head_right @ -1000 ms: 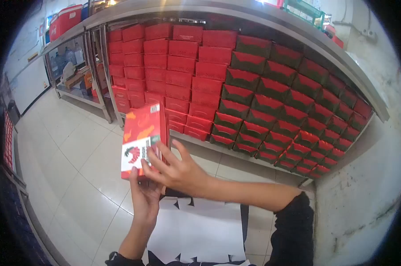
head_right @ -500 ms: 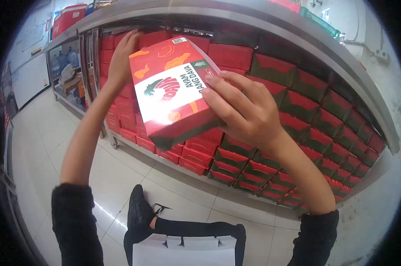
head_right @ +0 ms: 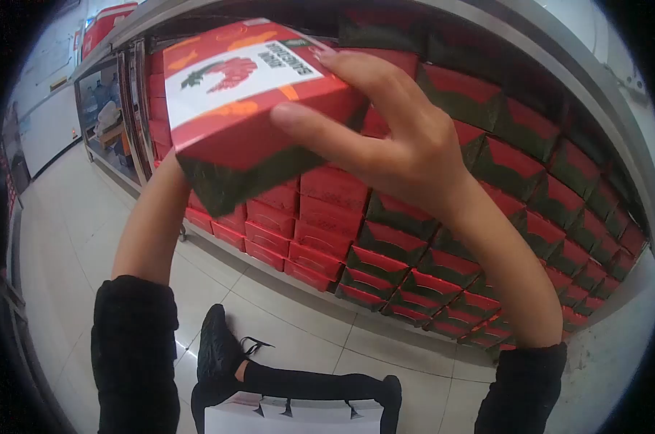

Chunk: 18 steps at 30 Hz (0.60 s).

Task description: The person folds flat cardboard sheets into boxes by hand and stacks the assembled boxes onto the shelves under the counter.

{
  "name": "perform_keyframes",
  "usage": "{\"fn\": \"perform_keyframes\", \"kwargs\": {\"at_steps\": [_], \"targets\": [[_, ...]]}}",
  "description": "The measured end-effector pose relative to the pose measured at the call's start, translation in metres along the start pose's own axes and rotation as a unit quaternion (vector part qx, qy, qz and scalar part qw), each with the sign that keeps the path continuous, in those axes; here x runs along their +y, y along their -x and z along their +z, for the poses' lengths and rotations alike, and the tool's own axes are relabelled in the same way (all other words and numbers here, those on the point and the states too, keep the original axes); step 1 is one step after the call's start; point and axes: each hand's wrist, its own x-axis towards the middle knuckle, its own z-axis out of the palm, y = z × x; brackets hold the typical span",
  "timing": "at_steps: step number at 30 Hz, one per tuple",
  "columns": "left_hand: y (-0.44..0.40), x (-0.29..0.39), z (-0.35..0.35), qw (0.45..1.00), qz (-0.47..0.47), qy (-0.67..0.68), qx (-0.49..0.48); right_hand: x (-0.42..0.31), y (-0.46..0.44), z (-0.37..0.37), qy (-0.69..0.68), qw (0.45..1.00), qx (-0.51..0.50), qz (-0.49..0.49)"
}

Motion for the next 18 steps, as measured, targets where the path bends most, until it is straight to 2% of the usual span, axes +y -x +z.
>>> {"fn": "perform_keyframes", "kwargs": {"at_steps": [3,7,13,15,16,18], "targets": [[-0.003,0.003,0.008,0.999,-0.027,0.014,0.011,0.013,-0.003,0.011,0.050,0.997,-0.042,-0.035],[-0.011,0.002,0.015,0.998,-0.047,0.024,0.017,0.027,-0.003,0.019,0.048,0.995,-0.091,0.017],[-0.016,0.002,0.015,0.996,-0.085,-0.011,-0.028,0.042,-0.005,0.029,0.122,0.989,-0.079,-0.014],[-0.012,0.004,0.008,0.997,-0.063,0.054,0.001,0.042,-0.005,0.034,0.161,0.984,-0.075,-0.034],[-0.011,0.003,0.012,0.997,-0.063,0.053,0.001,0.042,-0.005,0.037,0.184,0.979,-0.077,-0.032],[-0.011,0.002,0.020,0.997,-0.037,0.034,0.062,0.040,-0.006,0.045,0.207,0.975,-0.079,-0.031]]}}
